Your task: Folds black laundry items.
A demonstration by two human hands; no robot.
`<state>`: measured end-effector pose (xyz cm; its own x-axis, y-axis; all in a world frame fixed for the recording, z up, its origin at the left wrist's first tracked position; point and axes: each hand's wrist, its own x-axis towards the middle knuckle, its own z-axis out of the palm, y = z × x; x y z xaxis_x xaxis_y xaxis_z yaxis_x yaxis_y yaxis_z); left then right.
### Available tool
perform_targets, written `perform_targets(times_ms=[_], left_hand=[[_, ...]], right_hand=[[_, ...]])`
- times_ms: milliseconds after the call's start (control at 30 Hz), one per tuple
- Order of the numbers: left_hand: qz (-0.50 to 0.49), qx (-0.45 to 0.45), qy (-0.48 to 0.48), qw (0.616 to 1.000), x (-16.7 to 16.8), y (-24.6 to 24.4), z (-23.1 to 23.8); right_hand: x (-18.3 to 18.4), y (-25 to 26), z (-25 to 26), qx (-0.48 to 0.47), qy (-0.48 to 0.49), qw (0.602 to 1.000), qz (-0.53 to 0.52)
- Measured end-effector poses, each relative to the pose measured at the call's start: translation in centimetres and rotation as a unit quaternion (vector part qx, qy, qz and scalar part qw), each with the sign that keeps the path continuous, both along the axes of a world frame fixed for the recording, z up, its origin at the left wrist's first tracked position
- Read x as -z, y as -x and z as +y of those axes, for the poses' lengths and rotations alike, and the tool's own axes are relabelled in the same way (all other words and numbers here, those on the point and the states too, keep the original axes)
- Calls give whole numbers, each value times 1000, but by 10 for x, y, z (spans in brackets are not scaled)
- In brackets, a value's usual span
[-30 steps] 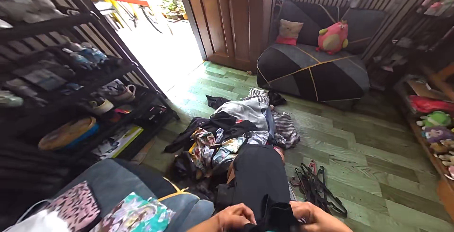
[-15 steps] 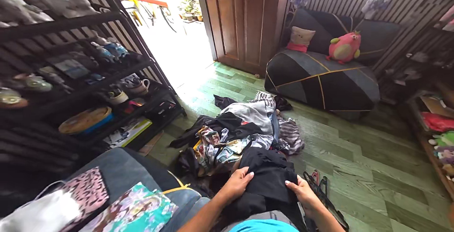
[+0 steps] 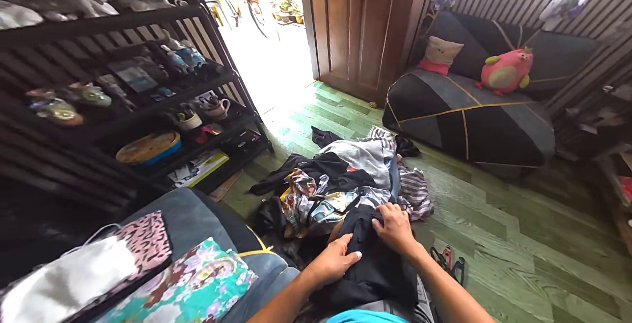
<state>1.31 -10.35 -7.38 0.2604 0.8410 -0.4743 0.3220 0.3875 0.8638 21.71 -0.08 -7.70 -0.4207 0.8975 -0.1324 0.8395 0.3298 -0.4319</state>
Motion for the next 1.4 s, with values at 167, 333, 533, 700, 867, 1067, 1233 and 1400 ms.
perform_targets(times_ms=[167, 333, 533, 700, 867, 1067, 1233, 1400], left_hand=[[258, 22, -185, 948, -12, 4, 22], [282, 204, -332, 877, 15, -8, 87], [250, 290, -318, 867, 29, -14, 115], [273, 316, -351, 838, 23, -19, 124], [234, 294, -476, 795, 26, -7, 111], [246, 253, -325, 878, 9, 6, 105], [253, 206, -262, 908, 32, 14, 118], [227, 246, -237, 912, 5, 8, 116]], right_hand=[[25, -21, -25, 111, -99, 987, 62], [34, -43, -39, 154, -15, 988, 3], [16, -63, -31, 43, 26, 999, 4], [13, -73, -20, 55, 68, 996, 1], [-11, -63, -24, -7, -9, 997, -75], [-6, -44, 32, -77, 93, 992, 46], [30, -26, 58, -89, 119, 987, -57], [16, -17, 49, -204, 48, 977, -35]])
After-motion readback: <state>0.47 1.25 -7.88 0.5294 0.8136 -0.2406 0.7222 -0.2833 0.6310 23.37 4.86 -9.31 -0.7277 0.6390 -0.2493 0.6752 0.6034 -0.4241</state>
